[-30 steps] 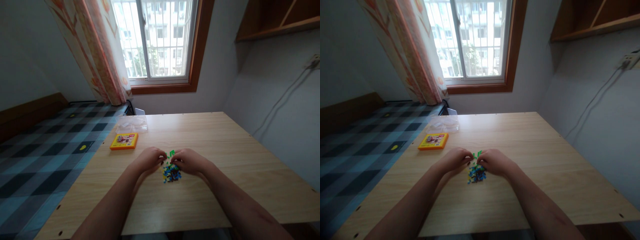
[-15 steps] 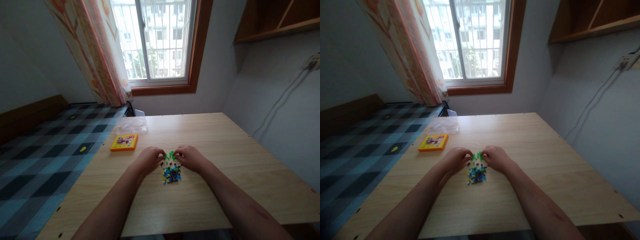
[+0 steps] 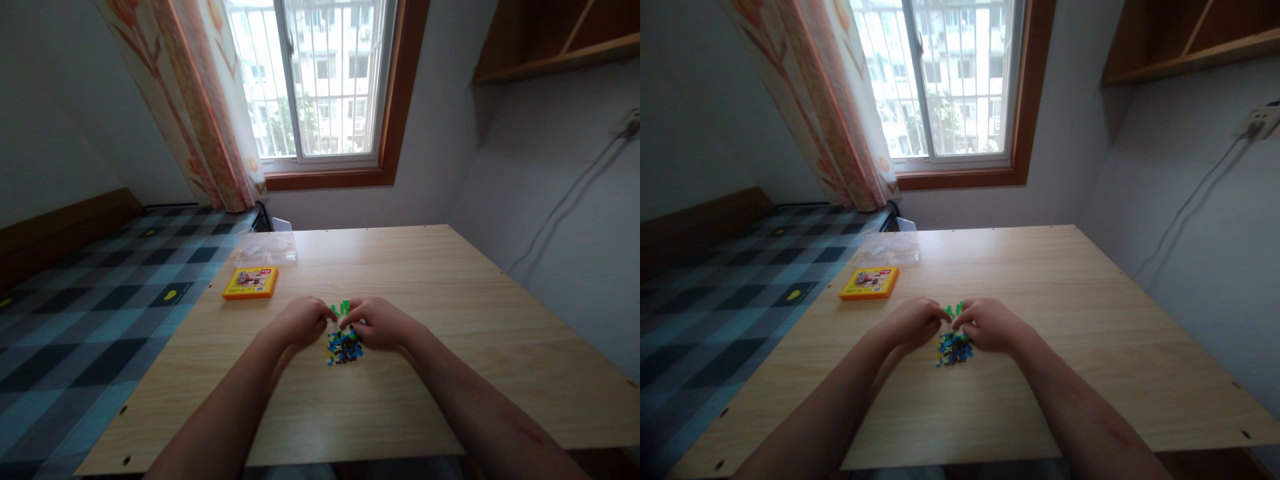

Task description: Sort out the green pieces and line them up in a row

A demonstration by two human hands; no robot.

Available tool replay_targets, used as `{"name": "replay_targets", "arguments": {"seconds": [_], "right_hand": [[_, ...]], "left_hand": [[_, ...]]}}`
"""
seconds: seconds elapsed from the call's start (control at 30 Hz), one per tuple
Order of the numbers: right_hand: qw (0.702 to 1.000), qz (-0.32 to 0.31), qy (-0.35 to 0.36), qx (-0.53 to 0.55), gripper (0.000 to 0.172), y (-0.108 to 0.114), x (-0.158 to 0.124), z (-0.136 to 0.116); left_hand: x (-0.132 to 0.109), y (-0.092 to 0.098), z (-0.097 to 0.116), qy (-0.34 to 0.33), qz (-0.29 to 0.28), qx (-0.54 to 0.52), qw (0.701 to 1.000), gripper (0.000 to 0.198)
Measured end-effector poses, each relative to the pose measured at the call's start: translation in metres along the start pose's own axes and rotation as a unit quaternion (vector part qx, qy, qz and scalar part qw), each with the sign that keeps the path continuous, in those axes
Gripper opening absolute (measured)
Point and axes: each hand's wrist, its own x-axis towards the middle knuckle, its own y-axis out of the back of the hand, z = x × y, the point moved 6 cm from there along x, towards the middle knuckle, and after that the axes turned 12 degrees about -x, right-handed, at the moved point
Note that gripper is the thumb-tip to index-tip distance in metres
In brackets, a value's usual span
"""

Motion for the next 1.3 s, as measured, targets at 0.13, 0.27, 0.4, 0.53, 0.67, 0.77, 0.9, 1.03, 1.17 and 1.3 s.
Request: {"name": "replay_targets", "arguments": {"seconds": [0.13, 0.27, 0.4, 0.53, 0.67, 0.77, 0.9, 1.03, 1.17, 1.3], "right_hand": [[1.000, 0.005, -0.010, -0.020, 0.037, 0.000, 0.000, 0.004], [1.000, -0.002, -0.014, -0.019, 0.035, 0.000, 0.000, 0.006], [1.000, 0.009, -0.020, -0.020, 0.034, 0.006, -0.001, 0.006], [1.000, 0.007, -0.022, -0.011, 0.034, 0.008, -0.001, 0.006], [1.000, 0.001, -0.016, 0.001, 0.034, 0.005, -0.001, 0.005], [1.000, -0.006, -0.003, 0.004, 0.033, 0.001, -0.001, 0.002], [1.000, -0.026, 0.011, -0.005, 0.035, -0.002, 0.000, -0.002], [0.999, -0.038, 0.016, -0.024, 0.036, -0.003, 0.000, -0.003], [0.999, -0.021, 0.009, -0.023, 0.039, -0.001, 0.000, -0.001], [1.000, 0.008, -0.009, -0.025, 0.036, 0.004, -0.001, 0.001]], "left_hand": [[-0.001, 0.008, 0.004, -0.005, 0.000, -0.007, 1.000, 0.037], [-0.002, 0.004, 0.012, -0.040, -0.037, -0.042, 0.998, 0.037], [-0.002, -0.005, 0.015, -0.051, -0.058, -0.059, 0.995, 0.037], [-0.001, -0.009, 0.012, -0.043, -0.049, -0.039, 0.997, 0.039], [-0.001, -0.006, 0.004, -0.020, -0.024, 0.000, 1.000, 0.039], [-0.001, -0.002, 0.001, -0.005, -0.010, 0.012, 1.000, 0.040], [0.000, 0.005, 0.002, 0.009, 0.005, 0.010, 1.000, 0.039], [-0.001, 0.008, 0.010, -0.009, -0.007, -0.003, 1.000, 0.037], [-0.002, 0.005, 0.011, -0.020, -0.033, -0.013, 0.999, 0.038], [-0.001, 0.003, 0.006, -0.015, -0.036, -0.019, 0.999, 0.039]]}}
